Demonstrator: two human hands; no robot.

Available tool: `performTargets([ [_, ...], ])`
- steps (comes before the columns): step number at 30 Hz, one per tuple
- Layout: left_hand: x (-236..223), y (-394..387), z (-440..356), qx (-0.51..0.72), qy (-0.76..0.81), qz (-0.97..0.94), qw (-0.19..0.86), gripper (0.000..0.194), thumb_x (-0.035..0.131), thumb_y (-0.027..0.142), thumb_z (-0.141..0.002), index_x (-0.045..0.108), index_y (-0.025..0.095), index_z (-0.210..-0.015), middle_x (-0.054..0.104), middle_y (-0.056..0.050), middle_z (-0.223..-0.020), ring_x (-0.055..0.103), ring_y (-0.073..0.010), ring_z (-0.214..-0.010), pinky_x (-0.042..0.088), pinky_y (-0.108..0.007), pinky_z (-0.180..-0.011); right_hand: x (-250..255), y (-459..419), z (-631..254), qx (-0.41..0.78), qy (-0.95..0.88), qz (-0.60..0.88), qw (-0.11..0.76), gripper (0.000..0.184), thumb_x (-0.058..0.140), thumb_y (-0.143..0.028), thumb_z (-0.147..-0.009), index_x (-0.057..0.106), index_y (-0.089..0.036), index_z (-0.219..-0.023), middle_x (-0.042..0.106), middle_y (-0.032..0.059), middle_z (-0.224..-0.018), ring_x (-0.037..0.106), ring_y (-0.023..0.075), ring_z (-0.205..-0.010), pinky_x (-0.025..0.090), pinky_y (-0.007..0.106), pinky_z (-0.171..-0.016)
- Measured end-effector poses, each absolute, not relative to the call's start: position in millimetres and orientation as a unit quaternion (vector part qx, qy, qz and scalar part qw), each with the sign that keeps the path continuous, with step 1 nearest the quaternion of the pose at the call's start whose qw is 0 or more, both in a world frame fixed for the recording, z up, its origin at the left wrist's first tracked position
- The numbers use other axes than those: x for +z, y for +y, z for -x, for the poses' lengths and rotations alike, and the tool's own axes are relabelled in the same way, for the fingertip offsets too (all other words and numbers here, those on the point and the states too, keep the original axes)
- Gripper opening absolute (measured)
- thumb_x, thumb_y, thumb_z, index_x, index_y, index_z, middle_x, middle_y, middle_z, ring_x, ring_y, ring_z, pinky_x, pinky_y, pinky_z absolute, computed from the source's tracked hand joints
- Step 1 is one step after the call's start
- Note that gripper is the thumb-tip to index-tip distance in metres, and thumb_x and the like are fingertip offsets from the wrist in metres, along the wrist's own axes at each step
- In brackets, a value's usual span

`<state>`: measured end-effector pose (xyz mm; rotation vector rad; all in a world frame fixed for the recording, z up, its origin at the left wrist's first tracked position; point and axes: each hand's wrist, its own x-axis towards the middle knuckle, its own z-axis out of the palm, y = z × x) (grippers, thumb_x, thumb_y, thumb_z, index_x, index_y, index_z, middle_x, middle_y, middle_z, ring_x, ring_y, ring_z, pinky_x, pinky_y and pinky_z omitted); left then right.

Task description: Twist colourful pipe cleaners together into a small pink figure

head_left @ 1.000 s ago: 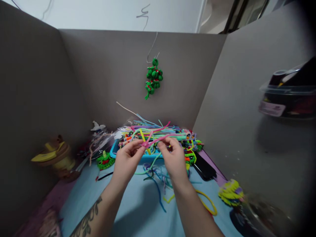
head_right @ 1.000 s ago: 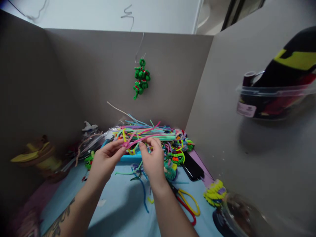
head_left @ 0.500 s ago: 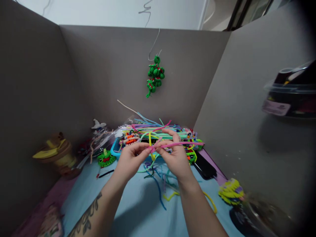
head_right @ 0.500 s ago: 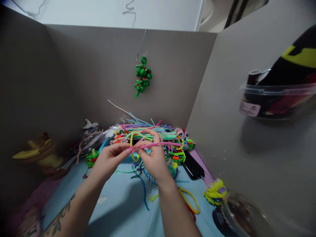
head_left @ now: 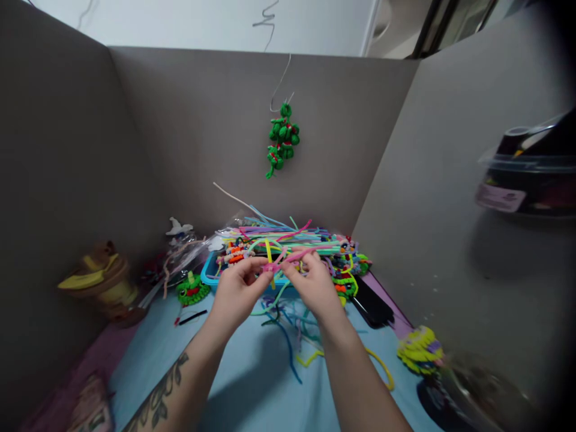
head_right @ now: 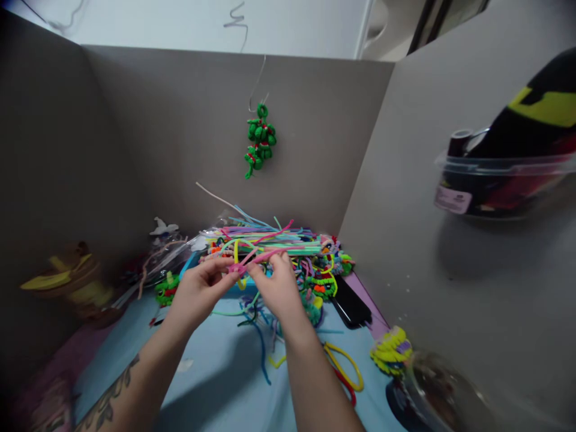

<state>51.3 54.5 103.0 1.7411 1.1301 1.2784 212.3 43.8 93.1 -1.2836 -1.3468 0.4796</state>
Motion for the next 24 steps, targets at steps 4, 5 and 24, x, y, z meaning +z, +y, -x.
performTargets([
  [4, 103.1, 58.0, -47.3, 0.502, 0.461, -0.661, 0.314, 0.027, 0.067, 0.035, -0.072, 0.071, 0.015, -0.09, 0.046, 0.005, -0.053, 0.036, -0.0094, -0.049, 0.028, -0.021, -0.047, 99.5, 38.5, -237.9, 0.235, -0.584, 0.555, 0.544, 0.024, 0.061, -0.041, -0.077, 0.068, -0.018, -0.08, 0.064, 0.0044, -0.08, 0.058, 0.0205, -0.077, 0.046, 0.034, -0.072],
  [5, 103.6, 58.6, -46.3, 0.504, 0.463, -0.66, 0.31, 0.027, 0.067, 0.035, -0.072, 0.071, 0.015, -0.09, 0.046, 0.005, -0.053, 0.037, -0.0097, -0.049, 0.028, -0.022, -0.047, 102.0, 35.9, -242.9, 0.225, -0.574, 0.557, 0.557, 0.023, 0.06, -0.04, -0.078, 0.066, -0.018, -0.077, 0.063, 0.0034, -0.074, 0.057, 0.0193, -0.071, 0.045, 0.033, -0.068],
  [24, 106.1, 58.0, -46.4, 0.481, 0.451, -0.665, 0.35, 0.032, 0.068, 0.036, -0.072, 0.071, 0.014, -0.096, 0.062, -0.001, -0.062, 0.05, -0.0112, -0.053, 0.037, -0.022, -0.048, 98.1, 39.5, -238.2, 0.072, -0.618, 0.542, 0.565, 0.013, 0.051, -0.016, -0.08, 0.063, -0.02, -0.075, 0.061, 0.001, -0.075, 0.057, 0.0164, -0.07, 0.044, 0.028, -0.066],
])
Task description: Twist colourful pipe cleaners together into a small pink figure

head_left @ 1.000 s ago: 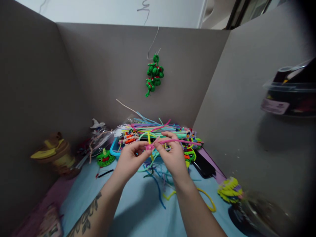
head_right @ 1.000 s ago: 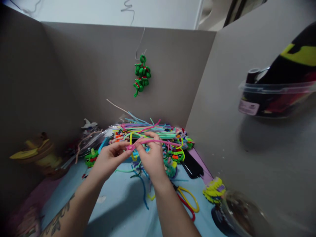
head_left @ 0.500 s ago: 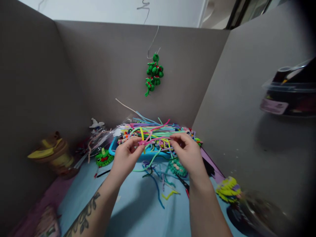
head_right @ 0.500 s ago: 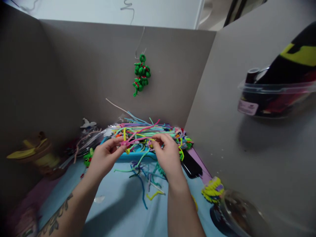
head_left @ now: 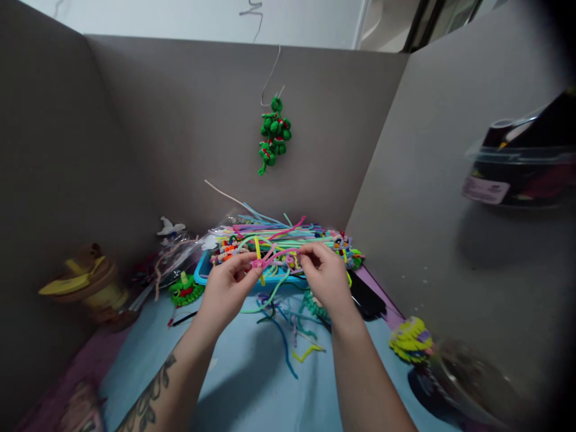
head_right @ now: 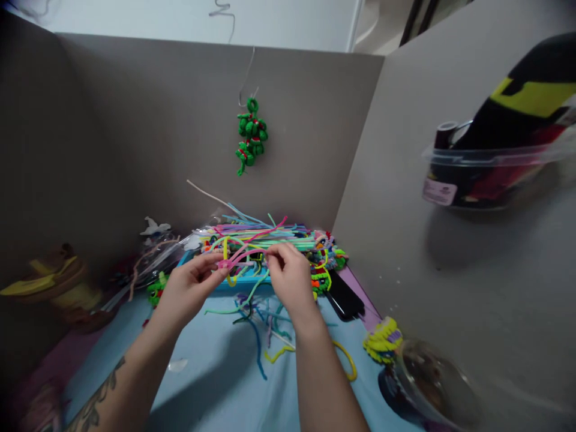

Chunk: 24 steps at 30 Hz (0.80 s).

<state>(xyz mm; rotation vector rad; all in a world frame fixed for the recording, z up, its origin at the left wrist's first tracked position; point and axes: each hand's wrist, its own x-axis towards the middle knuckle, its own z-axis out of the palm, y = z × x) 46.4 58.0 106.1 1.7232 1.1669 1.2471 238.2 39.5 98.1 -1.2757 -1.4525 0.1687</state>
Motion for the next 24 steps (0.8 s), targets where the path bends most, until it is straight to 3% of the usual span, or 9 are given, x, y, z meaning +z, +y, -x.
performTargets([
  [7, 116.0, 47.6, -53.2, 0.46, 0.427, -0.699, 0.342, 0.021, 0.068, 0.029, -0.069, 0.072, 0.017, -0.085, 0.065, 0.0, -0.06, 0.051, -0.0115, -0.05, 0.038, -0.021, -0.044, 94.3, 38.0, -221.9, 0.172, -0.573, 0.486, 0.637, 0.012, 0.054, -0.026, -0.082, 0.064, -0.02, -0.079, 0.064, 0.0015, -0.075, 0.058, 0.0158, -0.069, 0.046, 0.028, -0.065],
  [15, 116.7, 47.5, -49.2, 0.452, 0.432, -0.709, 0.328, 0.024, 0.066, 0.03, -0.072, 0.072, 0.016, -0.09, 0.063, 0.0, -0.064, 0.045, -0.0103, -0.05, 0.033, -0.021, -0.044, 100.0, 37.7, -221.9, 0.255, -0.592, 0.504, 0.575, 0.009, 0.057, -0.022, -0.075, 0.065, -0.018, -0.075, 0.061, -0.0005, -0.069, 0.053, 0.0139, -0.064, 0.041, 0.026, -0.061],
  [21, 114.4, 49.7, -46.1, 0.457, 0.455, -0.702, 0.301, 0.028, 0.064, 0.034, -0.075, 0.072, 0.015, -0.093, 0.044, 0.005, -0.051, 0.034, -0.0093, -0.047, 0.026, -0.021, -0.044, 92.0, 47.4, -223.3, 0.428, -0.538, 0.436, 0.581, 0.009, 0.064, -0.025, -0.067, 0.059, -0.018, -0.068, 0.058, -0.0022, -0.067, 0.052, 0.0128, -0.065, 0.041, 0.026, -0.065],
  [24, 108.9, 52.2, -45.8, 0.467, 0.458, -0.702, 0.281, 0.03, 0.064, 0.035, -0.076, 0.071, 0.015, -0.097, 0.042, 0.005, -0.051, 0.035, -0.0097, -0.048, 0.027, -0.021, -0.046, 90.8, 48.1, -219.8, 0.5, -0.487, 0.405, 0.59, 0.011, 0.066, -0.021, -0.062, 0.058, -0.018, -0.069, 0.058, -0.0028, -0.068, 0.054, 0.012, -0.064, 0.043, 0.026, -0.064],
])
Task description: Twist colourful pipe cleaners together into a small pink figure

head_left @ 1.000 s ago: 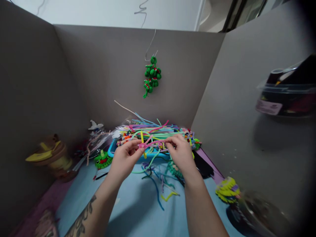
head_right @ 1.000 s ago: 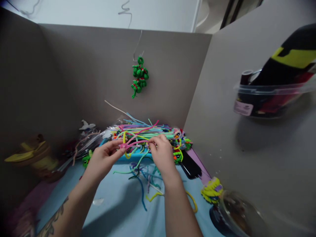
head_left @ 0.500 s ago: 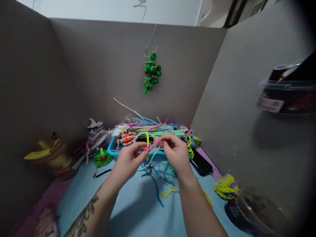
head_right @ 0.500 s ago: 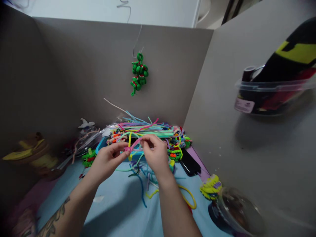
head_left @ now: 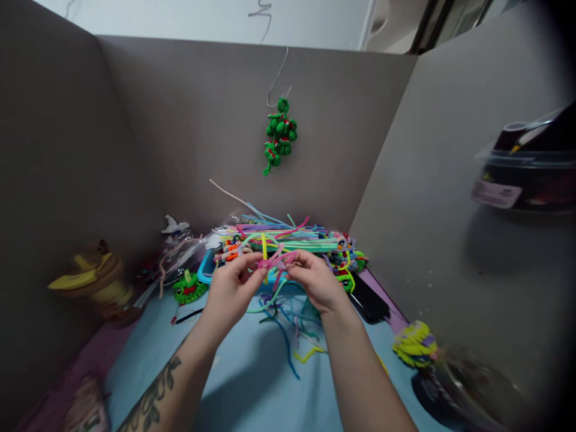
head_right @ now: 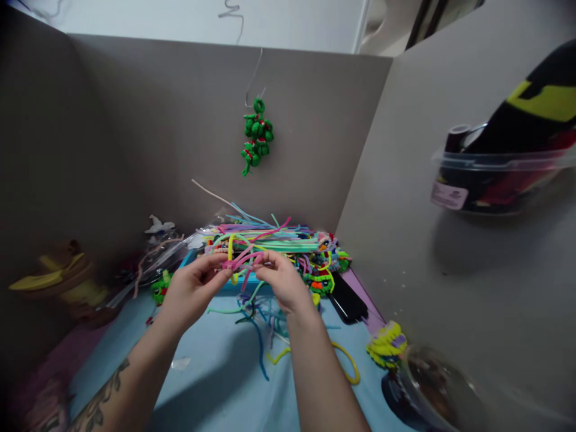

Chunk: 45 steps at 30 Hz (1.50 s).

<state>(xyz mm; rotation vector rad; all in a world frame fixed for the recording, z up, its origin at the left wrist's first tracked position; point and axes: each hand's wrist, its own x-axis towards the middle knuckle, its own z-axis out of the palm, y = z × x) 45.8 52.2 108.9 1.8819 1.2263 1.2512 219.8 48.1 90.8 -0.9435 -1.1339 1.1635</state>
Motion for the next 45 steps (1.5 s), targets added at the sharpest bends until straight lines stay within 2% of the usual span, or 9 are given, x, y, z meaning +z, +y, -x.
performTargets([
  [7, 103.3, 55.5, -45.5, 0.496, 0.451, -0.688, 0.279, 0.03, 0.064, 0.035, -0.076, 0.071, 0.016, -0.099, 0.042, 0.006, -0.053, 0.035, -0.0093, -0.049, 0.028, -0.021, -0.047, 91.5, 48.7, -207.6, 0.592, -0.376, 0.337, 0.628, 0.025, 0.076, -0.024, -0.058, 0.057, -0.018, -0.072, 0.063, -0.0017, -0.074, 0.064, 0.0151, -0.073, 0.049, 0.028, -0.07],
  [13, 102.8, 59.0, -44.3, 0.538, 0.454, -0.637, 0.315, 0.033, 0.066, 0.036, -0.075, 0.069, 0.014, -0.1, 0.048, 0.005, -0.055, 0.042, -0.0099, -0.051, 0.032, -0.021, -0.049, 87.7, 52.2, -193.9, 0.545, -0.336, 0.336, 0.691, 0.036, 0.082, -0.017, -0.05, 0.06, -0.018, -0.078, 0.063, -0.0051, -0.075, 0.061, 0.0092, -0.064, 0.047, 0.021, -0.061],
  [18, 104.1, 59.8, -43.0, 0.588, 0.444, -0.587, 0.335, 0.032, 0.069, 0.035, -0.074, 0.067, 0.016, -0.1, 0.056, 0.003, -0.062, 0.048, -0.01, -0.055, 0.038, -0.021, -0.053, 88.1, 49.5, -182.5, 0.534, -0.346, 0.347, 0.689, 0.029, 0.08, -0.016, -0.05, 0.06, -0.018, -0.071, 0.061, -0.0058, -0.066, 0.059, 0.0092, -0.06, 0.047, 0.022, -0.06],
  [25, 103.3, 60.2, -44.4, 0.624, 0.422, -0.55, 0.362, 0.029, 0.073, 0.03, -0.07, 0.067, 0.016, -0.095, 0.063, 0.002, -0.067, 0.055, -0.0101, -0.059, 0.045, -0.02, -0.057, 85.2, 42.2, -170.1, 0.495, -0.48, 0.39, 0.611, 0.035, 0.066, -0.021, -0.065, 0.064, -0.016, -0.099, 0.058, -0.0039, -0.063, 0.055, 0.0112, -0.057, 0.046, 0.023, -0.056],
  [31, 102.2, 60.5, -45.1, 0.646, 0.38, -0.515, 0.415, 0.029, 0.075, 0.028, -0.069, 0.066, 0.018, -0.094, 0.065, 0.003, -0.069, 0.058, -0.0088, -0.062, 0.046, -0.018, -0.059, 76.1, 38.0, -177.5, 0.241, -0.647, 0.536, 0.486, 0.07, 0.051, -0.008, -0.071, 0.039, -0.017, -0.139, 0.062, 0.0013, -0.072, 0.056, 0.0157, -0.063, 0.042, 0.024, -0.058],
  [35, 103.1, 62.2, -45.8, 0.648, 0.37, -0.499, 0.441, 0.03, 0.077, 0.027, -0.067, 0.065, 0.017, -0.092, 0.067, 0.002, -0.07, 0.059, -0.009, -0.062, 0.048, -0.019, -0.061, 79.4, 34.6, -186.3, 0.227, -0.721, 0.515, 0.405, 0.078, 0.049, -0.007, -0.075, 0.024, -0.019, -0.147, 0.063, 0.0009, -0.073, 0.058, 0.0171, -0.064, 0.044, 0.025, -0.061],
  [37, 103.5, 63.0, -46.6, 0.641, 0.365, -0.488, 0.466, 0.032, 0.079, 0.028, -0.065, 0.065, 0.016, -0.091, 0.068, 0.001, -0.071, 0.061, -0.0101, -0.064, 0.049, -0.02, -0.063, 82.4, 34.8, -187.0, 0.21, -0.71, 0.507, 0.441, 0.074, 0.052, -0.011, -0.078, 0.026, -0.02, -0.147, 0.064, 0.0029, -0.082, 0.06, 0.0179, -0.072, 0.047, 0.028, -0.066],
  [41, 103.9, 63.4, -48.2, 0.635, 0.358, -0.46, 0.507, 0.034, 0.081, 0.028, -0.062, 0.065, 0.015, -0.089, 0.069, 0.0, -0.073, 0.063, -0.0114, -0.068, 0.049, -0.021, -0.066, 85.8, 36.7, -183.1, 0.083, -0.665, 0.5, 0.549, 0.04, 0.057, -0.024, -0.084, 0.058, -0.02, -0.123, 0.061, 0.0083, -0.098, 0.058, 0.0209, -0.091, 0.049, 0.034, -0.08],
  [45, 105.6, 61.1, -49.5, 0.61, 0.353, -0.443, 0.554, 0.036, 0.082, 0.029, -0.06, 0.066, 0.014, -0.089, 0.069, -0.001, -0.07, 0.062, -0.011, -0.065, 0.047, -0.02, -0.062, 85.7, 35.4, -180.6, -0.018, -0.609, 0.483, 0.629, 0.018, 0.057, -0.022, -0.087, 0.07, -0.019, -0.098, 0.06, 0.0062, -0.088, 0.059, 0.0178, -0.083, 0.05, 0.031, -0.075],
])
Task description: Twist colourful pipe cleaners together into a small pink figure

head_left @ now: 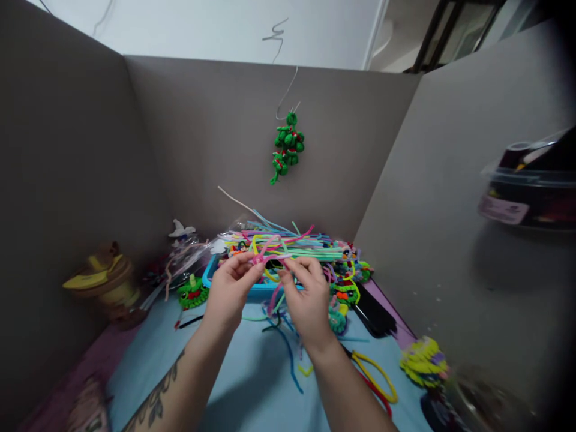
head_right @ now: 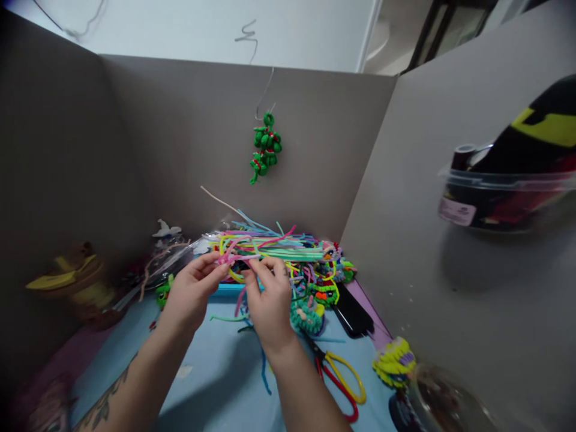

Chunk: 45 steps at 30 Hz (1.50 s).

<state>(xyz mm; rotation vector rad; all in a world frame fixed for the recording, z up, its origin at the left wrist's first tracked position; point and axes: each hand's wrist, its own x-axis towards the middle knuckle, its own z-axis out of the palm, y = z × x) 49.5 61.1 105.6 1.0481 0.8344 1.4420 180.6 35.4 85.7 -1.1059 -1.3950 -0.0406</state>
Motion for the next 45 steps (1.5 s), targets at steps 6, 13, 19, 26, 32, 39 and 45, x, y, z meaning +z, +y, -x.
performTargets([
  [6, 109.2, 55.8, -51.4, 0.57, 0.349, -0.429, 0.608, 0.035, 0.084, 0.028, -0.058, 0.066, 0.014, -0.085, 0.061, 0.003, -0.061, 0.046, -0.0033, -0.048, 0.027, -0.013, -0.042, 82.9, 33.0, -181.1, -0.098, -0.584, 0.434, 0.679, 0.016, 0.059, -0.011, -0.085, 0.069, -0.021, -0.092, 0.066, 0.0026, -0.079, 0.06, 0.0144, -0.073, 0.05, 0.028, -0.07],
  [13, 115.9, 51.8, -49.1, 0.552, 0.336, -0.417, 0.639, 0.036, 0.083, 0.029, -0.058, 0.064, 0.014, -0.084, 0.048, 0.008, -0.054, 0.031, -0.0018, -0.042, 0.018, -0.015, -0.04, 76.1, 33.7, -184.1, -0.089, -0.649, 0.43, 0.621, 0.032, 0.051, -0.011, -0.088, 0.07, -0.027, -0.107, 0.059, 0.0037, -0.074, 0.054, 0.0166, -0.073, 0.047, 0.032, -0.069],
  [19, 118.3, 48.7, -48.5, 0.537, 0.334, -0.424, 0.648, 0.036, 0.084, 0.027, -0.056, 0.065, 0.014, -0.084, 0.05, 0.007, -0.054, 0.035, -0.0023, -0.044, 0.021, -0.015, -0.041, 79.7, 35.0, -191.8, -0.09, -0.711, 0.403, 0.569, 0.04, 0.045, -0.009, -0.088, 0.068, -0.027, -0.115, 0.051, 0.0035, -0.075, 0.05, 0.0164, -0.073, 0.044, 0.031, -0.067],
  [26, 115.5, 49.6, -47.2, 0.579, 0.336, -0.448, 0.593, 0.033, 0.083, 0.026, -0.059, 0.066, 0.015, -0.085, 0.067, 0.0, -0.071, 0.056, -0.0071, -0.061, 0.042, -0.016, -0.057, 81.0, 35.9, -193.0, -0.059, -0.728, 0.414, 0.543, 0.041, 0.042, -0.008, -0.088, 0.067, -0.023, -0.117, 0.045, 0.0019, -0.073, 0.046, 0.0153, -0.068, 0.04, 0.028, -0.063],
  [32, 112.0, 55.0, -47.2, 0.603, 0.355, -0.492, 0.518, 0.029, 0.079, 0.03, -0.064, 0.067, 0.016, -0.087, 0.066, 0.001, -0.071, 0.059, -0.0109, -0.065, 0.048, -0.022, -0.064, 91.4, 32.7, -185.2, 0.095, -0.721, 0.409, 0.551, 0.038, 0.043, -0.012, -0.089, 0.065, -0.023, -0.118, 0.053, 0.0025, -0.079, 0.052, 0.0135, -0.072, 0.044, 0.026, -0.067],
  [39, 104.2, 58.0, -46.1, 0.609, 0.453, -0.587, 0.28, 0.022, 0.072, 0.028, -0.07, 0.07, 0.017, -0.089, 0.067, 0.0, -0.067, 0.056, -0.0121, -0.056, 0.043, -0.022, -0.055, 96.8, 30.2, -177.7, 0.32, -0.628, 0.438, 0.558, 0.036, 0.053, -0.017, -0.081, 0.069, -0.022, -0.113, 0.061, 0.0028, -0.082, 0.053, 0.0119, -0.066, 0.044, 0.023, -0.058],
  [45, 104.8, 57.6, -44.3, 0.605, 0.455, -0.607, 0.241, 0.017, 0.071, 0.025, -0.069, 0.072, 0.017, -0.084, 0.067, 0.0, -0.063, 0.055, -0.0118, -0.053, 0.043, -0.021, -0.053, 100.2, 24.2, -173.0, 0.415, -0.551, 0.438, 0.577, 0.035, 0.058, -0.019, -0.074, 0.072, -0.02, -0.106, 0.059, -0.0012, -0.065, 0.046, 0.0099, -0.056, 0.04, 0.022, -0.052],
])
